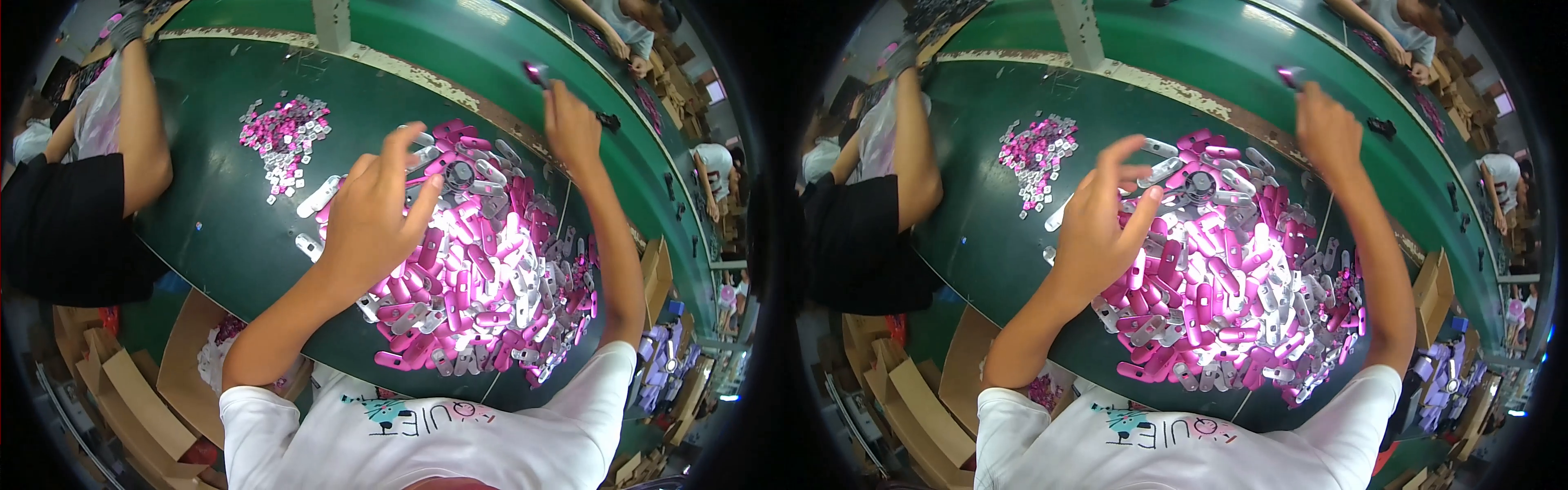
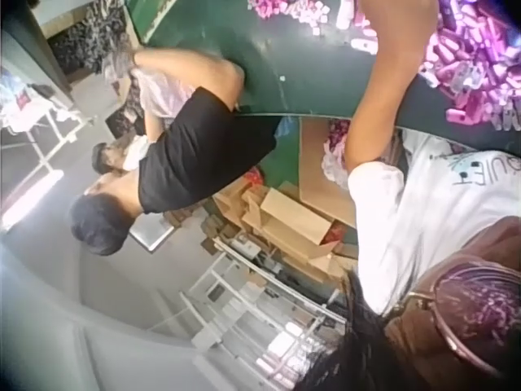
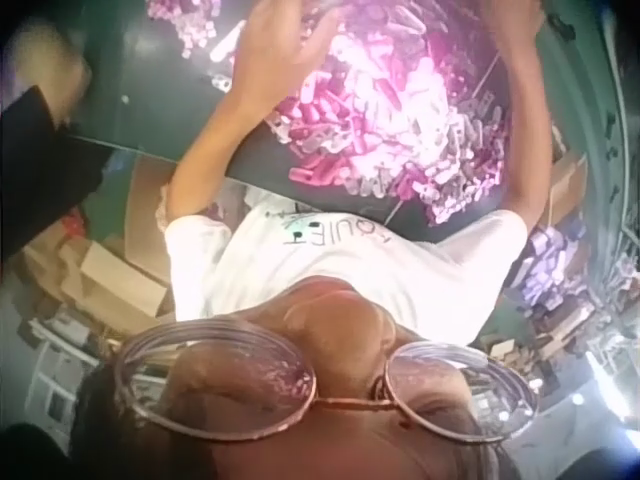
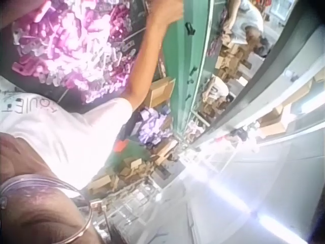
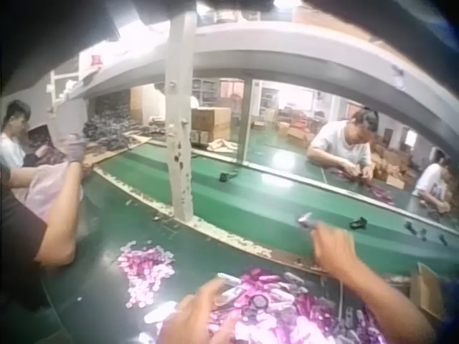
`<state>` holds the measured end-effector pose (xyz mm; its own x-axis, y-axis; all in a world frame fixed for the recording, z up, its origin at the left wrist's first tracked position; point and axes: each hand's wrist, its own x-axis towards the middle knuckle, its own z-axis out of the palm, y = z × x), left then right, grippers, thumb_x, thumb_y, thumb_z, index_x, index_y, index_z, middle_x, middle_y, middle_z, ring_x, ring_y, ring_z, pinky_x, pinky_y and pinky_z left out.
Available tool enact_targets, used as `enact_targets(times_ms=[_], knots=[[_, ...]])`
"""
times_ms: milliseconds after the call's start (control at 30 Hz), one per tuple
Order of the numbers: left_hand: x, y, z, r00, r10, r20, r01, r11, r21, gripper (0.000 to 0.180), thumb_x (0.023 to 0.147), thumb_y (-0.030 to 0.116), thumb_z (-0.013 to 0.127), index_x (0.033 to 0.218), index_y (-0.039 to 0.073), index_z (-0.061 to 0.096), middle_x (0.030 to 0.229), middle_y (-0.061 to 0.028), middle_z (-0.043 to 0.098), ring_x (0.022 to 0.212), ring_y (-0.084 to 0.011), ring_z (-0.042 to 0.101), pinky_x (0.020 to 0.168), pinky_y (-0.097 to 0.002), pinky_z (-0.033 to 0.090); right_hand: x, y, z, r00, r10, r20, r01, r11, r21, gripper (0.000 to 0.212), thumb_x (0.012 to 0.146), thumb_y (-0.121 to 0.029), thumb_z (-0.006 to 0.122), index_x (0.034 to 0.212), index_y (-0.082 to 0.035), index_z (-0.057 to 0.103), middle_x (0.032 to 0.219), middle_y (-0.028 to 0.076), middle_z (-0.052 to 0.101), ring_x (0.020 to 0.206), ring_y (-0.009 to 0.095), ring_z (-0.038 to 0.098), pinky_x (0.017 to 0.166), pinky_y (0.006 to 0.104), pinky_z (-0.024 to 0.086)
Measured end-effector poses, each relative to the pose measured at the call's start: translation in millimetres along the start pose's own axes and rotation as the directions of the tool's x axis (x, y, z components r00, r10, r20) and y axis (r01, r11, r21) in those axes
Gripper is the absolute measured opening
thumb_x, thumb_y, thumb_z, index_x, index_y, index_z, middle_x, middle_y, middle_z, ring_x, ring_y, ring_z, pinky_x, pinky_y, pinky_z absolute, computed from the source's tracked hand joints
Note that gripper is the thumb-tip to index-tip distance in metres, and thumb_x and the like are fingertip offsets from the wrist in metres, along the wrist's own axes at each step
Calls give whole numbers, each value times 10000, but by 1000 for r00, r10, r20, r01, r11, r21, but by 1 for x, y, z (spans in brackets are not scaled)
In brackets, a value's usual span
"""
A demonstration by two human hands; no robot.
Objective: The person assembles small plastic components and housing parts by hand on a factory production line.
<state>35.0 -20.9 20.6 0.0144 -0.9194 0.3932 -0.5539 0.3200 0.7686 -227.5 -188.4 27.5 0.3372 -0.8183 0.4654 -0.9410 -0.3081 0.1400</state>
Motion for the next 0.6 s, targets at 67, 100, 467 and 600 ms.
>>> enact_targets(times_ms=[67, 100, 467, 600], knots=[[3, -9, 4, 996, 85, 3, -84, 982, 170, 344, 857, 133, 611, 1168, 16, 526, 970, -151, 631, 841, -265, 577, 734, -361, 474, 23, 76, 60, 986, 127, 108, -93, 958, -270, 176, 924, -171, 436, 1007, -46, 527, 875, 205, 656, 778, 417, 650, 628, 517, 520], [5, -17, 7, 986, 167, 24, -166, 929, 332, 273, 842, 113, 614, 1095, 16, 579, 910, -129, 632, 815, -282, 570, 721, -381, 469, 33, 111, 90, 969, 203, 139, -158, 947, -281, 190, 918, -170, 441, 1039, -44, 515, 975, 217, 634, 851, 421, 639, 676, 525, 518], [-8, -39, 18, 964, 221, 147, -265, 848, 459, 250, 724, 224, 720, 910, 70, 656, 1026, -75, 530, 959, -268, 498, 769, -383, 434, 16, -103, -21, 738, -628, -249, 675, 678, 290, 263, 793, -129, 655, 1055, -97, 645, 1068, 130, 595, 980, 298, 571, 793, 413, 435], [-8, -32, 22, 960, 253, 121, -280, 859, 429, 205, 740, 233, 710, 818, 55, 645, 939, -66, 542, 913, -250, 504, 729, -378, 430, 46, -176, -9, 742, -669, -40, 520, 536, 665, 194, 777, -116, 671, 949, -31, 637, 937, 120, 627, 825, 251, 616, 700, 360, 480]])
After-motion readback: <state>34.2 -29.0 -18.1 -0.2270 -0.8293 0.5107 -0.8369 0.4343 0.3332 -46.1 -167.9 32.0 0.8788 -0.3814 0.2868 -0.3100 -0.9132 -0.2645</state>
